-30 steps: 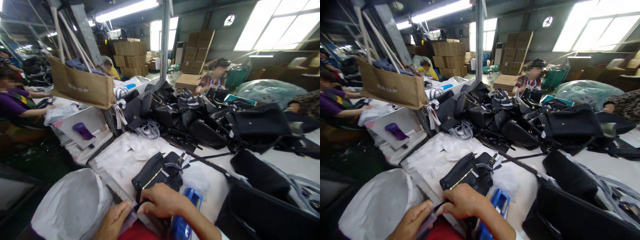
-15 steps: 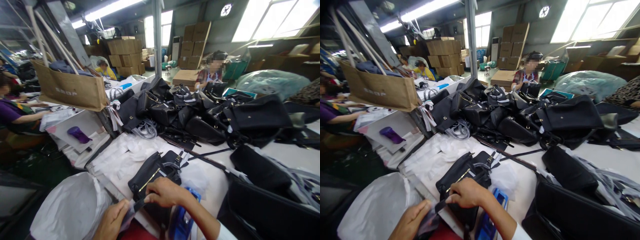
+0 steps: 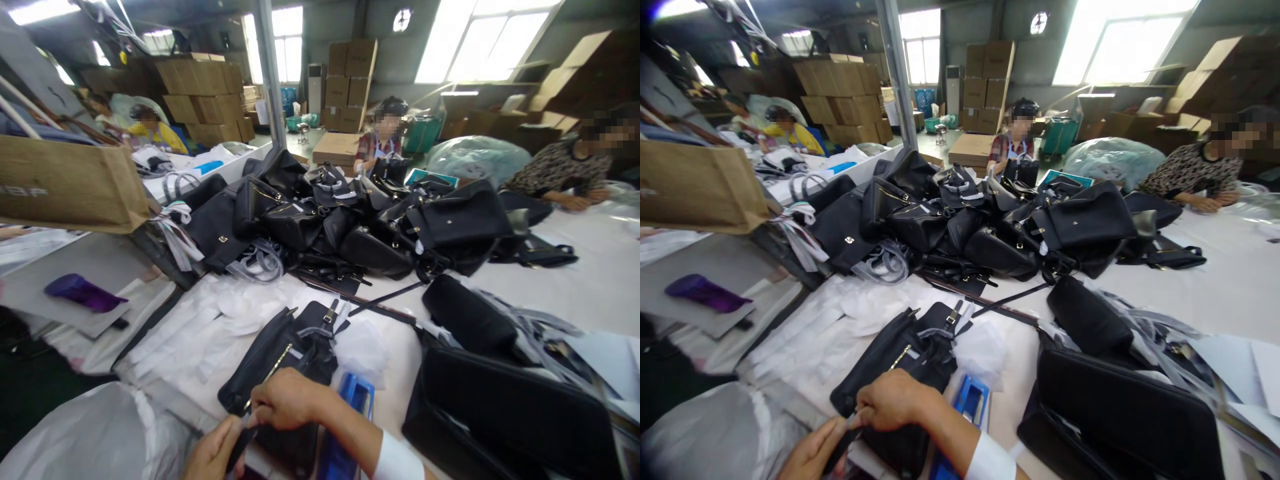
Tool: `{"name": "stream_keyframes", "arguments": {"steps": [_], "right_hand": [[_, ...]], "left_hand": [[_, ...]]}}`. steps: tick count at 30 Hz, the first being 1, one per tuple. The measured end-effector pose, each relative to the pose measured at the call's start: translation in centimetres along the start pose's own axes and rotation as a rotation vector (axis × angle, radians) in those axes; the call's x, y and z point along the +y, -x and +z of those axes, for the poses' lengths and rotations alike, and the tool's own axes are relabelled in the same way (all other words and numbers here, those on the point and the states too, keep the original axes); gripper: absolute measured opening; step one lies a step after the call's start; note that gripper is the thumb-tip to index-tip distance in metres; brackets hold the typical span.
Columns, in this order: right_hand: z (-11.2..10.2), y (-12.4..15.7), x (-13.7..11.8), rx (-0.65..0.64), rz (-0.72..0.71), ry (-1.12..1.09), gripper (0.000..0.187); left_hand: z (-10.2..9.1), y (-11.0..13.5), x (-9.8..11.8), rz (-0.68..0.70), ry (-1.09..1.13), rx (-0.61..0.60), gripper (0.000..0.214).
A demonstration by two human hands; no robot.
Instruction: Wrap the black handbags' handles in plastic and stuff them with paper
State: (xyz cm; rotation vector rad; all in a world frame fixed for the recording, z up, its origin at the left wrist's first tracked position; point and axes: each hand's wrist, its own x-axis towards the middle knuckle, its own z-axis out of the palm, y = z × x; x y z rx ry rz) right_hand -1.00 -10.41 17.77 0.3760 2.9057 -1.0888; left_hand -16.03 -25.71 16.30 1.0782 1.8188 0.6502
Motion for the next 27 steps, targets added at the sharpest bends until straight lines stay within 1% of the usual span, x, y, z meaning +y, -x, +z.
{"name": "stream_keyframes", "arguments": {"steps": [1, 3, 5, 6, 7, 9, 10, 11, 13, 15, 17, 19, 21, 23, 25, 27], "right_hand": [[0.1, 0.1, 0.3, 0.019, 0.001, -0.007, 0.024], [0.2, 0.5, 0.9, 0.043, 0.003, -0.045, 0.024], [0.4, 0.8, 1.5, 0.044, 0.017, -0.079, 0.021], [0.4, 1.0, 1.8, 0.045, 0.023, -0.089, 0.019], [0.5, 1.1, 2.0, 0.047, 0.025, -0.099, 0.017], [0.7, 1.2, 2.5, 0.057, 0.025, -0.113, 0.014], [0.8, 1.2, 2.7, 0.062, 0.029, -0.113, 0.014], [0.9, 1.2, 2.8, 0.064, 0.039, -0.107, 0.014], [1.0, 1.4, 2.6, 0.067, 0.068, -0.075, 0.013], [1.0, 1.7, 1.9, 0.103, 0.105, -0.048, 0.011], [1.1, 2.2, 0.6, 0.197, 0.144, -0.053, 0.011], [1.6, 2.7, -1.0, 0.3, 0.171, -0.094, 0.016], [2.7, 2.9, -2.5, 0.358, 0.19, -0.157, 0.018], [4.4, 2.7, -3.3, 0.394, 0.235, -0.236, 0.017], [6.0, 2.5, -3.6, 0.449, 0.314, -0.324, 0.022], [7.1, 2.3, -3.5, 0.505, 0.383, -0.379, 0.028]], "left_hand": [[0.1, -0.1, 0.1, -0.025, 0.063, -0.011, 0.054], [0.0, -0.1, 0.7, -0.083, 0.215, -0.082, 0.053], [-0.6, 0.1, 1.5, -0.119, 0.414, -0.194, 0.047], [-1.0, 0.2, 1.8, -0.124, 0.517, -0.264, 0.043], [-1.4, 0.3, 1.9, -0.126, 0.614, -0.345, 0.043], [-2.1, 0.4, 1.8, -0.135, 0.762, -0.502, 0.065], [-2.3, 0.3, 1.5, -0.148, 0.8, -0.56, 0.075], [-2.4, 0.2, 1.0, -0.165, 0.813, -0.591, 0.08], [-2.1, -0.1, 0.1, -0.193, 0.788, -0.586, 0.079], [-1.6, -0.5, -0.6, -0.203, 0.747, -0.547, 0.074], [-1.1, -0.8, -0.9, -0.195, 0.739, -0.504, 0.07], [-0.7, -1.0, -1.1, -0.191, 0.733, -0.449, 0.063], [-0.4, -1.2, -1.2, -0.204, 0.705, -0.389, 0.053], [-0.2, -1.2, -1.5, -0.212, 0.674, -0.335, 0.043], [0.0, -1.2, -1.8, -0.196, 0.66, -0.307, 0.038], [0.1, -1.2, -2.1, -0.185, 0.652, -0.295, 0.038]]}}
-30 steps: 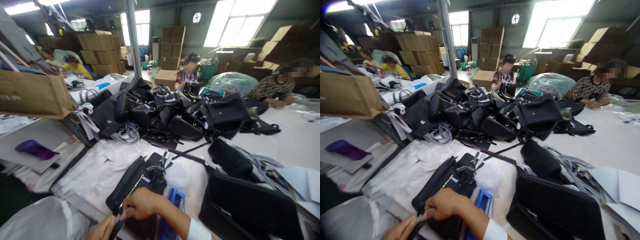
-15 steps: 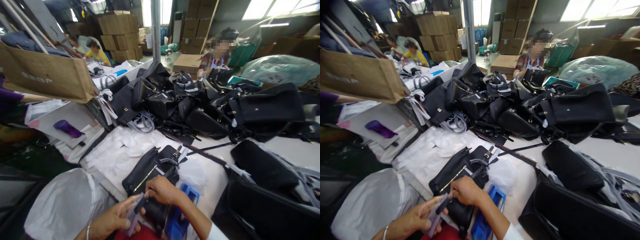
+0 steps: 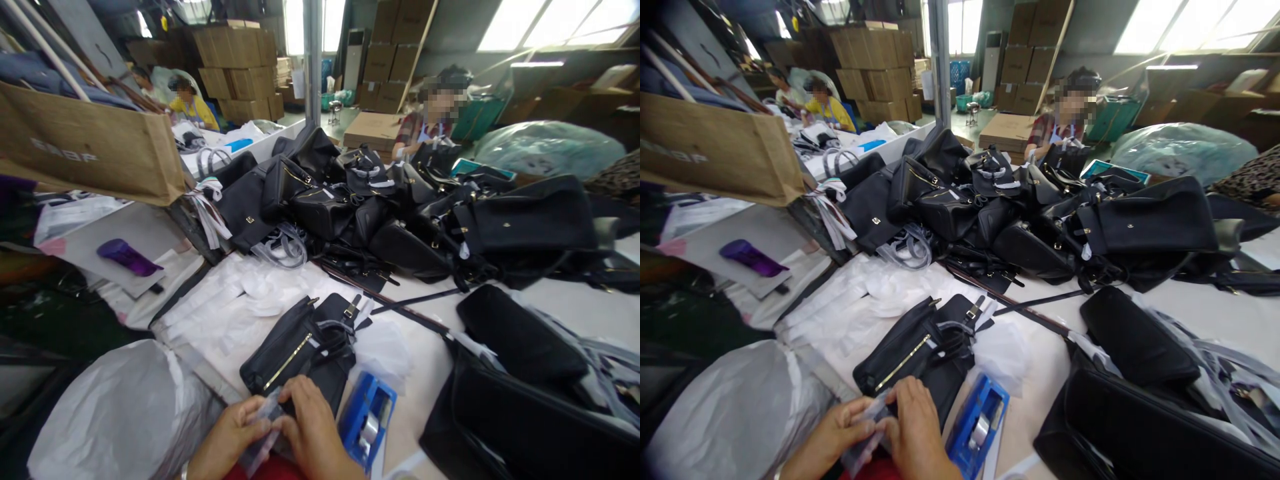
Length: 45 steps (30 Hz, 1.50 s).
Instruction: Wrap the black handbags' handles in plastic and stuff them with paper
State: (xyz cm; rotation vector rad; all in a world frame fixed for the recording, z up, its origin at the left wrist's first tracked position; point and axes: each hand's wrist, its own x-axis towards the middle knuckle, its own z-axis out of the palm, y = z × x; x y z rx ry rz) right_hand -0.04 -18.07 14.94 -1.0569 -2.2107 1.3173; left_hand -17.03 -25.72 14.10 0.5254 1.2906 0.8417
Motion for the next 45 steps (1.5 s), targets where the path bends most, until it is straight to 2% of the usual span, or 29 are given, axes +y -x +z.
{"name": "stream_keyframes", "arguments": {"steps": [2, 4, 9, 12, 16, 20, 26, 33, 37, 42, 43, 45], "right_hand": [[0.2, 0.1, 0.2, 0.034, 0.039, 0.007, 0.031], [-0.1, 0.1, 0.2, 0.034, 0.066, 0.047, 0.026], [-0.4, 0.2, -0.1, -0.061, 0.057, 0.095, 0.011], [-0.2, 0.5, 0.0, -0.099, 0.025, 0.042, 0.01], [0.0, 0.8, 0.1, -0.102, 0.061, -0.039, 0.014], [-0.4, 1.0, 0.2, -0.109, 0.072, -0.03, 0.008], [-1.4, 1.1, 0.1, -0.045, 0.064, -0.02, 0.006], [-1.7, 1.1, 0.2, -0.003, 0.136, -0.029, 0.006], [-1.8, 1.0, 0.6, 0.029, 0.121, 0.01, 0.006], [-2.1, 0.9, 0.9, -0.023, 0.065, -0.005, 0.004], [-2.2, 0.8, 0.9, -0.02, 0.051, -0.015, 0.005], [-2.5, 0.5, 1.0, -0.01, 0.019, -0.004, 0.024]], "left_hand": [[0.0, 0.1, -0.1, -0.001, -0.001, 0.012, 0.039], [0.1, 0.3, -0.1, 0.009, 0.011, 0.031, 0.038], [0.5, 0.9, -0.3, 0.034, 0.027, 0.055, 0.034], [0.6, 1.2, -0.6, 0.034, 0.009, 0.084, 0.035], [0.9, 1.5, -0.7, 0.056, -0.028, 0.138, 0.036], [1.0, 1.7, -1.0, 0.065, -0.052, 0.08, 0.038], [1.0, 2.1, -1.1, 0.083, 0.024, -0.017, 0.039], [1.2, 2.5, -0.5, 0.086, -0.005, -0.001, 0.033], [1.0, 2.4, -1.4, 0.046, -0.023, 0.036, 0.034], [0.7, 2.3, -2.4, 0.046, -0.117, 0.079, 0.036], [0.8, 2.4, -2.3, 0.057, -0.135, 0.086, 0.036], [0.9, 2.4, -1.8, 0.085, -0.186, 0.088, 0.037]]}}
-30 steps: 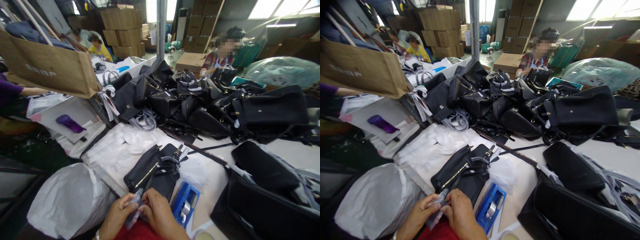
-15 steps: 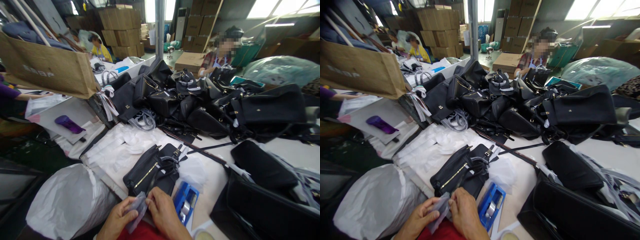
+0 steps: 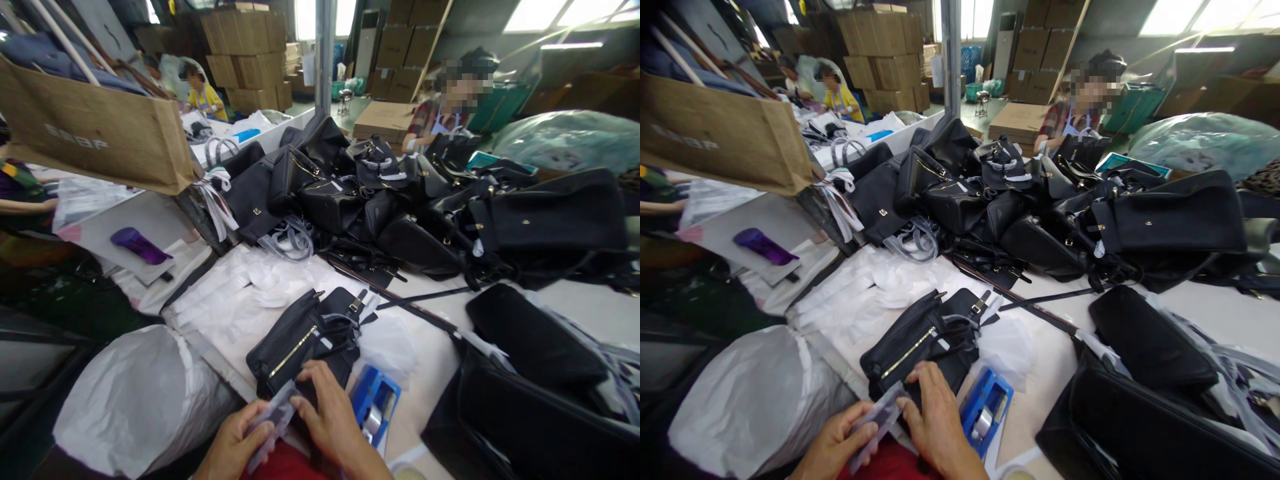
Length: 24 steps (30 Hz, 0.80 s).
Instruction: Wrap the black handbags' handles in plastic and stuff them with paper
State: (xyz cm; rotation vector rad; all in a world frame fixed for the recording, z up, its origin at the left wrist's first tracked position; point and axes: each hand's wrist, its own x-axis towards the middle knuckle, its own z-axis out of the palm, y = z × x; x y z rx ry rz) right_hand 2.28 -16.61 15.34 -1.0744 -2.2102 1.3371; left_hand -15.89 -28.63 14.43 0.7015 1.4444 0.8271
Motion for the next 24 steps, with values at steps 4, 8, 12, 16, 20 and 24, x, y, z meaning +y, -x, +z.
{"name": "stream_keyframes", "arguments": {"steps": [4, 8, 12, 16, 20, 24], "right_hand": [[-1.4, -1.6, 0.2, -0.149, -0.115, 0.112, 0.055], [-2.9, -3.5, 0.5, -0.346, -0.225, 0.203, 0.038], [-3.2, -4.3, 1.0, -0.432, -0.287, 0.262, 0.035], [-2.7, -3.5, 0.7, -0.371, -0.238, 0.278, 0.02], [-2.5, -2.7, 0.3, -0.306, -0.199, 0.301, 0.014], [-2.5, -2.3, 0.0, -0.305, -0.217, 0.318, 0.011]], "left_hand": [[0.1, 0.3, 1.6, 0.092, -0.171, -0.017, 0.038], [-0.3, 0.5, 2.3, 0.199, -0.434, -0.014, 0.033], [-1.2, 0.6, 1.2, 0.418, -0.786, 0.058, 0.031], [-1.1, 0.4, 0.4, 0.432, -0.88, 0.14, 0.03], [0.1, -0.2, 0.8, 0.294, -0.782, 0.173, 0.027], [1.4, -1.1, 1.9, 0.203, -0.625, 0.176, 0.023]]}}
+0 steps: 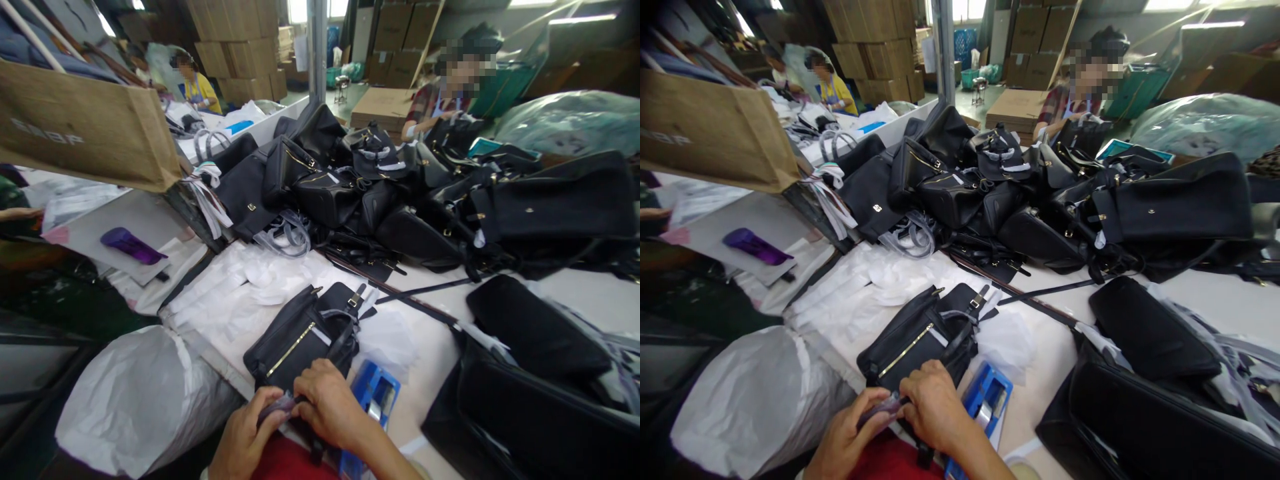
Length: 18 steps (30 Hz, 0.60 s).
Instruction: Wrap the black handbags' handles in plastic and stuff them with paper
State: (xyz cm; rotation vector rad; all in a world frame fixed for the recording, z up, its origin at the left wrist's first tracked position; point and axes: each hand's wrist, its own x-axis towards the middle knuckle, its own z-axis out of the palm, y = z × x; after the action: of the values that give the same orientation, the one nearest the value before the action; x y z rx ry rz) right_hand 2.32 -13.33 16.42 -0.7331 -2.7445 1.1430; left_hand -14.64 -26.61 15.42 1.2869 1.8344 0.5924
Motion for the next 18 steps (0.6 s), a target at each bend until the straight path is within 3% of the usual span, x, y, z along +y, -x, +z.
{"name": "stream_keyframes", "arguments": {"steps": [6, 9, 12, 18], "right_hand": [[0.1, 0.2, -0.5, 0.025, 0.012, 0.088, 0.009], [-0.2, 0.4, 0.2, 0.001, -0.017, 0.104, 0.018], [-1.7, 0.5, 1.8, -0.018, -0.052, 0.104, 0.025], [-4.9, -0.5, 3.9, -0.084, -0.124, 0.185, 0.013]], "left_hand": [[0.6, -0.8, 0.9, -0.022, 0.058, 0.017, 0.021], [0.7, -0.9, 0.8, 0.002, 0.034, 0.015, 0.021], [0.5, -0.9, 0.8, 0.011, 0.032, 0.014, 0.02], [-0.5, -0.9, 1.5, -0.022, 0.077, 0.024, 0.019]]}}
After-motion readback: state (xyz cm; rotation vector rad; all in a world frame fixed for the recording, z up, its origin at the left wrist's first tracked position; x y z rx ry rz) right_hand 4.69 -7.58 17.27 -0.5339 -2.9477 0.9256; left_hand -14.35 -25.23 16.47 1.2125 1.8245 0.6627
